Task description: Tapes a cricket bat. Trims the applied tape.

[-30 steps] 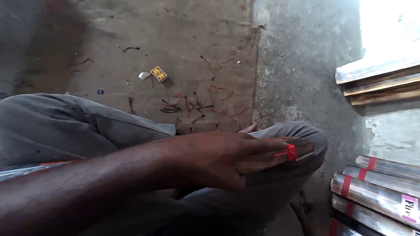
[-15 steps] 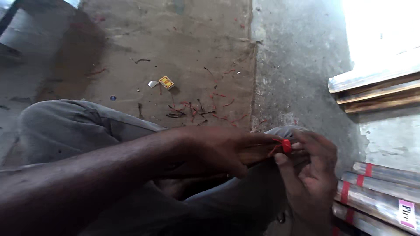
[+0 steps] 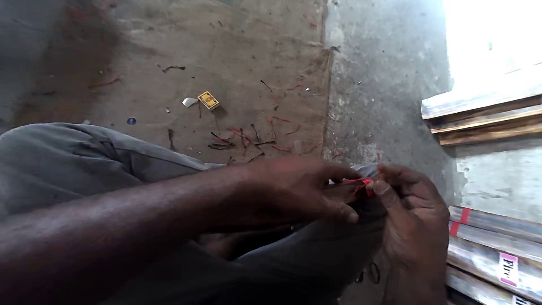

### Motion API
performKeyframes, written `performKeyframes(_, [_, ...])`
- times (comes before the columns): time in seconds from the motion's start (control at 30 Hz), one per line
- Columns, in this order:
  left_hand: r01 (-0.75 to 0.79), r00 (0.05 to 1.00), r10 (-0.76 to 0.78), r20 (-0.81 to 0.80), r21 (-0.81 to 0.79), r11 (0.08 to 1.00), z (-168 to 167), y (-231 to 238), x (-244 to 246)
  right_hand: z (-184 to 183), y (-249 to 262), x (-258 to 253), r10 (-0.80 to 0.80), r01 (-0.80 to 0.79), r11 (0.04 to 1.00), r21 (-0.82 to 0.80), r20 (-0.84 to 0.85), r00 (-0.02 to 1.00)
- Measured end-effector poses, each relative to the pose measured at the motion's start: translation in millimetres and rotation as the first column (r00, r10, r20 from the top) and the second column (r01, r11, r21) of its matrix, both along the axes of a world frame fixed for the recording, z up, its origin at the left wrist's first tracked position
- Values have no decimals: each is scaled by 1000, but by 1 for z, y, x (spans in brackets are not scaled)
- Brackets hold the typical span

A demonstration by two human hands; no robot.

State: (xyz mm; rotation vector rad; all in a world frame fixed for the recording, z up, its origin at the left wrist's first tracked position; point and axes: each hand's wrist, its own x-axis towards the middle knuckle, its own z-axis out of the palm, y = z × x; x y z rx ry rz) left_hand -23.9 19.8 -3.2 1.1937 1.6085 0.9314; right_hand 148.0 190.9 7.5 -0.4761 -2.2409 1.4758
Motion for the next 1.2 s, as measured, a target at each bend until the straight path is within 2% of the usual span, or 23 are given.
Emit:
performKeyframes(0.13, [-69,970,56,-235,-46,997,6,3,2,5,3,-4,1,-6,994,107,44,999])
performKeyframes(0.27, [-120,876,155,-458,104,987,6,4,8,9,4,-5,17,-35,983,181,98,995])
performKeyframes(0.4, [-106,833,221,-506,246,963,4,4,7,13,3,-8,6,-47,971,233,175,984])
performKeyframes(0.67, [-92,655,370,-658,417,904,2,3,14,20,5,-13,0,-141,899,416,322,947])
performKeyframes(0.93, [-45,585,349,-732,400,916,4,3,15,19,5,-15,-33,-180,830,529,367,930])
performKeyframes(1.2, [-47,588,362,-723,417,908,3,4,15,23,9,-16,0,-261,776,574,414,910])
